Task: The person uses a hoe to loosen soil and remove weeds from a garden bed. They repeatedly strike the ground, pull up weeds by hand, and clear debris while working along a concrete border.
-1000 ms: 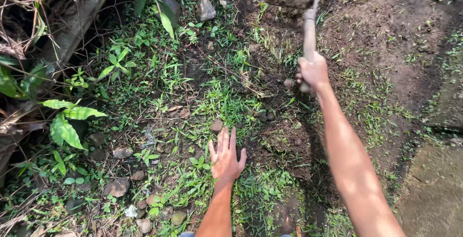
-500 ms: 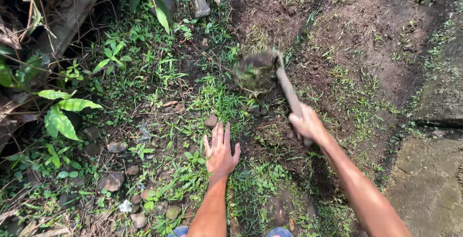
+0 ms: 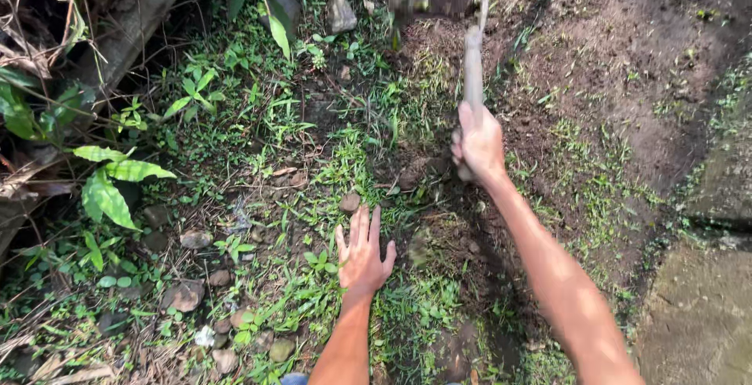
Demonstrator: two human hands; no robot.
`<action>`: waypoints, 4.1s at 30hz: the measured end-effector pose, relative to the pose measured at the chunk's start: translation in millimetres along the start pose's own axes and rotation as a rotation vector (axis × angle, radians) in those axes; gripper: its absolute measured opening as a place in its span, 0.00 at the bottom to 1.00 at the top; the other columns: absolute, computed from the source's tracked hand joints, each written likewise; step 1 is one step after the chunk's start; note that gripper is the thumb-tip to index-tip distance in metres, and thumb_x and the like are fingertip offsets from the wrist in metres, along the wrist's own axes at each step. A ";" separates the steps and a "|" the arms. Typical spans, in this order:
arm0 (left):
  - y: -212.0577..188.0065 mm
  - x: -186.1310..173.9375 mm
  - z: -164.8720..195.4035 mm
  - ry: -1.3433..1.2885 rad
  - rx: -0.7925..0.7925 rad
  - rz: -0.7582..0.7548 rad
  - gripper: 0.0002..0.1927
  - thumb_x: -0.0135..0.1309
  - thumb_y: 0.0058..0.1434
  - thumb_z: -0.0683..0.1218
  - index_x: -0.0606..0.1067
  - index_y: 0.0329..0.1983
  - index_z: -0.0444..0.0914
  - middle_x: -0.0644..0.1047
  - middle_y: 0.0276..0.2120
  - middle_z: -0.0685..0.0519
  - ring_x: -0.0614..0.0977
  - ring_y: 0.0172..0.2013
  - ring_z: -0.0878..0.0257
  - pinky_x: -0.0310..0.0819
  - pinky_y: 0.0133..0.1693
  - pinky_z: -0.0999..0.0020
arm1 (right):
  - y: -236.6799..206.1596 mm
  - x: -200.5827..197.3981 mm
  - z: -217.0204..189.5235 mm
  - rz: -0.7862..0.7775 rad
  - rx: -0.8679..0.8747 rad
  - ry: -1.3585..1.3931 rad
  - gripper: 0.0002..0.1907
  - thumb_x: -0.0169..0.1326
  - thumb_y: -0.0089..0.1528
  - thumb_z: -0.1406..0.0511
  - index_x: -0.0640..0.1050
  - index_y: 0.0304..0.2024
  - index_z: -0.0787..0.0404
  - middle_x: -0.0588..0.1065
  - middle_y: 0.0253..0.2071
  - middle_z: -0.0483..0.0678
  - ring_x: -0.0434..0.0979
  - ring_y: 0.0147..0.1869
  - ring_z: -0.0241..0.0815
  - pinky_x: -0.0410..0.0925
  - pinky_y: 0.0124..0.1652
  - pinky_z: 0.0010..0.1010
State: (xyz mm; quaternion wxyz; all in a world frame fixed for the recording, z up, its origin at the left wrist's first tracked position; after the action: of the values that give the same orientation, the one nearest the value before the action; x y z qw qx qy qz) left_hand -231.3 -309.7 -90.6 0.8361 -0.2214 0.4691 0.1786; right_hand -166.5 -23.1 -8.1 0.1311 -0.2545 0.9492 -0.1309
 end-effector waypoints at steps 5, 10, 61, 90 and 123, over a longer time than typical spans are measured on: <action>2.6 -3.2 2.9 0.038 0.009 0.033 0.42 0.49 0.63 0.58 0.50 0.77 0.42 0.54 0.74 0.45 0.53 0.73 0.52 0.39 0.69 0.39 | 58.6 74.9 3.2 -0.036 0.078 0.211 0.16 0.48 0.71 0.55 0.66 0.43 0.61 0.67 0.20 0.39 0.67 0.18 0.31 0.66 0.17 0.28; 1.7 -3.8 0.6 0.019 -0.020 0.004 0.42 0.50 0.61 0.58 0.51 0.76 0.43 0.55 0.74 0.45 0.54 0.73 0.53 0.40 0.70 0.40 | 26.4 80.1 45.1 -0.145 0.088 0.079 0.17 0.48 0.70 0.56 0.66 0.39 0.64 0.66 0.18 0.41 0.66 0.16 0.33 0.64 0.15 0.30; -7.1 -17.2 10.5 -0.013 0.073 0.162 0.40 0.51 0.63 0.57 0.55 0.75 0.39 0.56 0.74 0.41 0.56 0.73 0.49 0.40 0.69 0.41 | -254.8 -63.5 72.4 0.240 0.015 -0.522 0.19 0.64 0.57 0.59 0.76 0.43 0.64 0.77 0.23 0.50 0.79 0.24 0.40 0.71 0.26 0.36; 42.1 -119.1 92.5 -0.034 0.510 -0.515 0.23 0.44 0.70 0.61 0.75 0.46 0.36 0.81 0.40 0.41 0.85 0.40 0.48 0.79 0.43 0.49 | -415.9 -46.6 142.2 0.405 0.259 0.379 0.09 0.52 0.66 0.69 0.65 0.43 0.61 0.64 0.23 0.44 0.64 0.21 0.37 0.62 0.22 0.30; -66.7 -126.1 -224.1 1.084 0.409 -0.469 0.21 0.61 0.59 0.49 0.71 0.51 0.37 0.72 0.33 0.50 0.72 0.34 0.59 0.70 0.33 0.63 | -383.9 -7.1 204.3 -0.021 0.283 0.124 0.14 0.45 0.71 0.71 0.71 0.57 0.72 0.78 0.51 0.61 0.82 0.47 0.48 0.76 0.44 0.32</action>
State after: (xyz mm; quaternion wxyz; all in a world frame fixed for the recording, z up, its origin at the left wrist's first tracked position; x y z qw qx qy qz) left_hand -418.1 -497.7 -71.7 0.5215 -0.2131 0.7903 -0.2409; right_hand 76.2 -377.5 -76.0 0.1053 -0.2350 0.9247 -0.2803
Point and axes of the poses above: each hand's wrist, its own y-axis towards the middle knuckle, its own x-axis out of the palm, z = x × y, the point moved 10 cm from there along y, towards the middle knuckle
